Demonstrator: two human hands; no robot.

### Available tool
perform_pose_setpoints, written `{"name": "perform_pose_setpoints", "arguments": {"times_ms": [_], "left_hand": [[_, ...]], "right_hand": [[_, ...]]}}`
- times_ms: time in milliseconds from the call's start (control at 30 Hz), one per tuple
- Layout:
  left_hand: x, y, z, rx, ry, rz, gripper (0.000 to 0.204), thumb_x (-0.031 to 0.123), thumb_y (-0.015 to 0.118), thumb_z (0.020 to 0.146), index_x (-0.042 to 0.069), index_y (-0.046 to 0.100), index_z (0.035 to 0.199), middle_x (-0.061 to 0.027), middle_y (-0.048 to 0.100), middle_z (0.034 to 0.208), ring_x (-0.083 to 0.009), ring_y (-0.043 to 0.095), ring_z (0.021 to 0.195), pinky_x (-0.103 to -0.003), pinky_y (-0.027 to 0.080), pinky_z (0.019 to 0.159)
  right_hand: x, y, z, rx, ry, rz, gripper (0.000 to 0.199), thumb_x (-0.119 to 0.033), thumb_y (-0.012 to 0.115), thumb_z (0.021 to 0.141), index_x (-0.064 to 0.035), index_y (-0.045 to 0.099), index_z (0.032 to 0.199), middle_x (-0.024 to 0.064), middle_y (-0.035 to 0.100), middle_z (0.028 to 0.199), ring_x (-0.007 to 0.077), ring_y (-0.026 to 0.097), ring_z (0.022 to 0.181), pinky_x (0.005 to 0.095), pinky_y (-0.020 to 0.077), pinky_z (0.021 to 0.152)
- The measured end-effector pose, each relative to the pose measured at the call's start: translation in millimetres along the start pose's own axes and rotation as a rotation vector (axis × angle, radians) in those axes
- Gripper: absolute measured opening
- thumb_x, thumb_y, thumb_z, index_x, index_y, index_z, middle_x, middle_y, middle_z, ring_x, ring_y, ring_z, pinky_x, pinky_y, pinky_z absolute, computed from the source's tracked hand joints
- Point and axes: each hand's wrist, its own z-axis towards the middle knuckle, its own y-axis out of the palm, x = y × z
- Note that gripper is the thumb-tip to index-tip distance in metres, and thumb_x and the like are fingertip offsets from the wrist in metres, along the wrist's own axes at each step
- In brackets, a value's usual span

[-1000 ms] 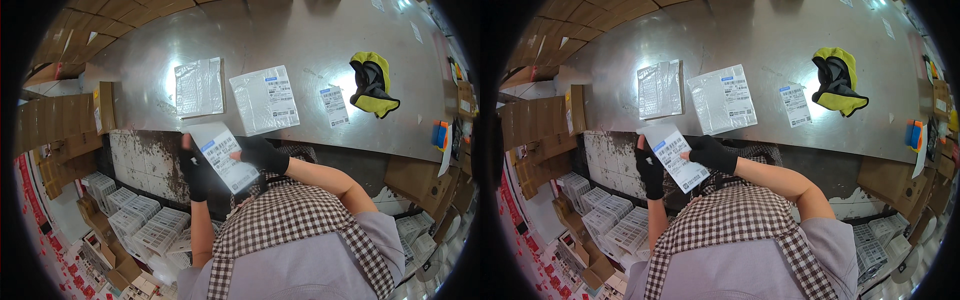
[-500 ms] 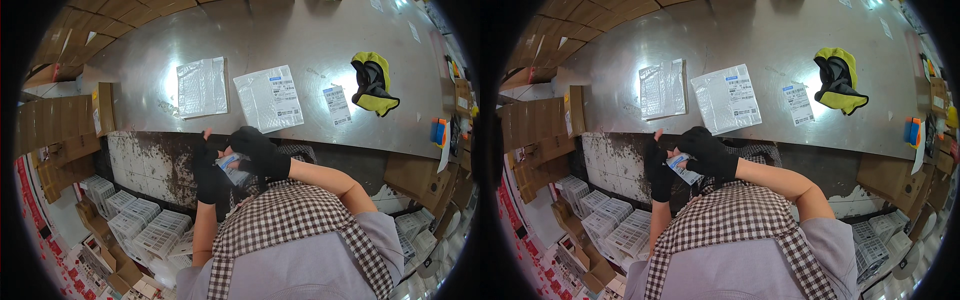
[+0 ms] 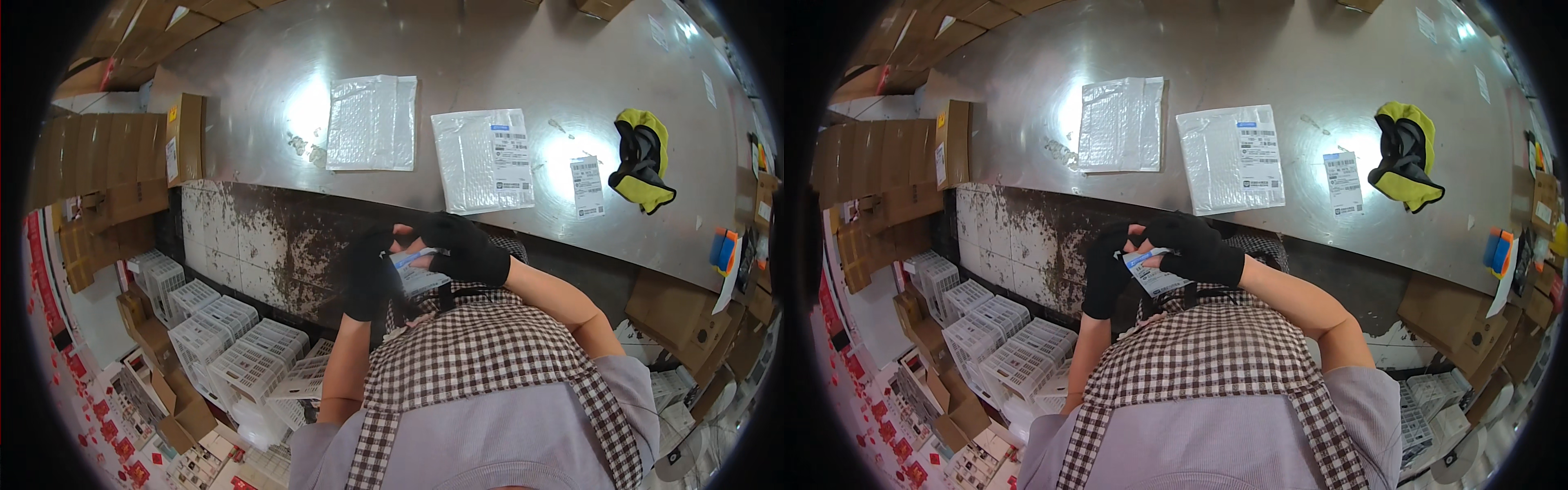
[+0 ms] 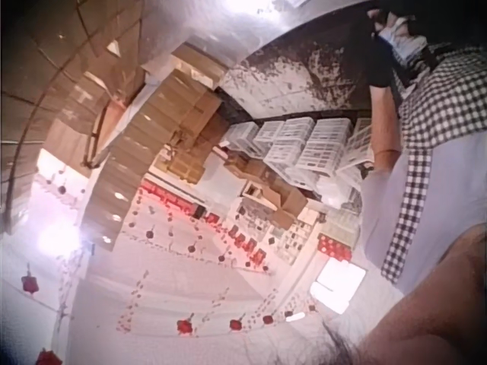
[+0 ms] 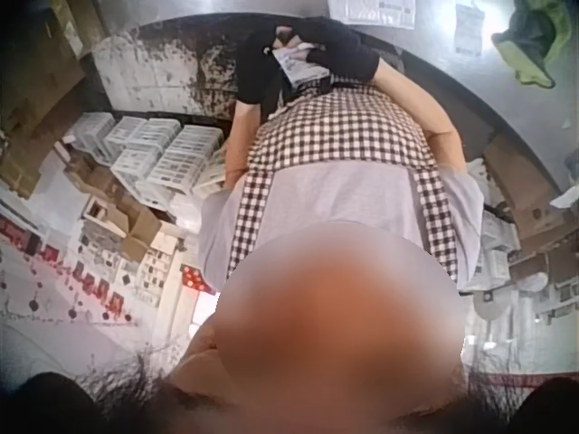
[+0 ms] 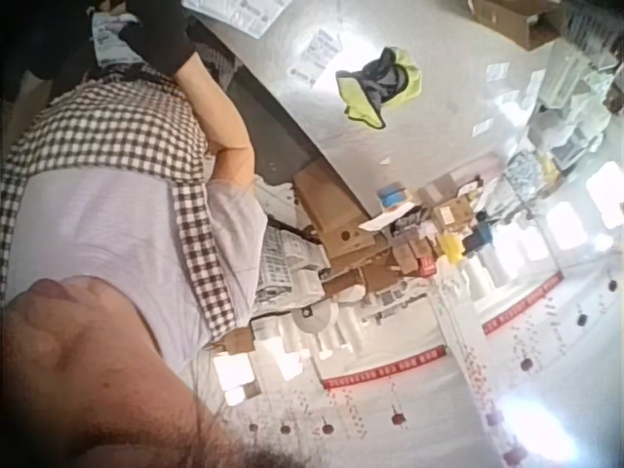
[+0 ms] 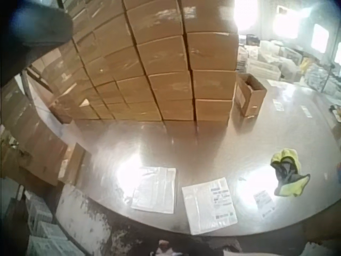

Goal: The person picks up cylindrical items from a white basket, places them on a metal table, and affixes printed labels to them. They then place the labeled items into a small cardboard box and seal it. The person also handles bubble-wrapped packages, attaching labels and moving them between baskets and the table.

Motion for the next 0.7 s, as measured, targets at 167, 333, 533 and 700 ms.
{"name": "perform_pose_setpoints", "arguments": {"times_ms": [167,333,533,700], "left_hand": [[-10.5,-9.7,-1.3,-0.028,-0.090,-0.167,0.009,0.004,0.066,0.071,0.001,0.061,0.077,-0.0094,0.064,0.096,-0.0162,0.059,0.087,-0.029,0.045,0.071],[-50.7,-26.8,-12.2,-0.040,-0.323,-0.223,0.033,0.010,0.058,0.082,-0.001,0.052,0.113,-0.0090,0.058,0.111,-0.0183,0.054,0.100,-0.030,0.043,0.084],[-83.2,-41.8,-12.5,0.193,-0.407,-0.991,0.038,0.014,0.054,0.086,-0.001,0.047,0.120,-0.0094,0.054,0.109,-0.0156,0.052,0.094,-0.028,0.041,0.082],[-76.8,-53.9,-10.4,0.294,-0.491,-0.576,0.031,0.022,0.058,0.086,0.003,0.055,0.110,0.0023,0.053,0.070,-0.0063,0.047,0.050,-0.022,0.035,0.042]], "right_hand": [[4.8,4.2,7.9,0.001,-0.031,0.064,0.015,-0.008,0.071,0.073,-0.0072,0.066,0.087,0.0067,0.064,0.089,0.0213,0.061,0.083,0.0332,0.0477,0.078],[7.8,4.5,15.6,0.114,0.215,0.313,0.009,-0.004,0.069,0.074,-0.0027,0.065,0.082,0.0053,0.063,0.079,0.0138,0.060,0.076,0.0278,0.0476,0.070],[43.1,-6.5,46.4,0.430,0.502,0.377,0.009,-0.011,0.065,0.079,-0.0018,0.064,0.080,-0.0009,0.060,0.073,0.0056,0.051,0.069,0.0216,0.0412,0.062],[52.5,-5.3,72.9,0.349,0.468,0.304,0.010,-0.012,0.064,0.080,-0.0029,0.061,0.080,-0.0012,0.059,0.075,0.0070,0.050,0.069,0.0225,0.0410,0.064]]}}
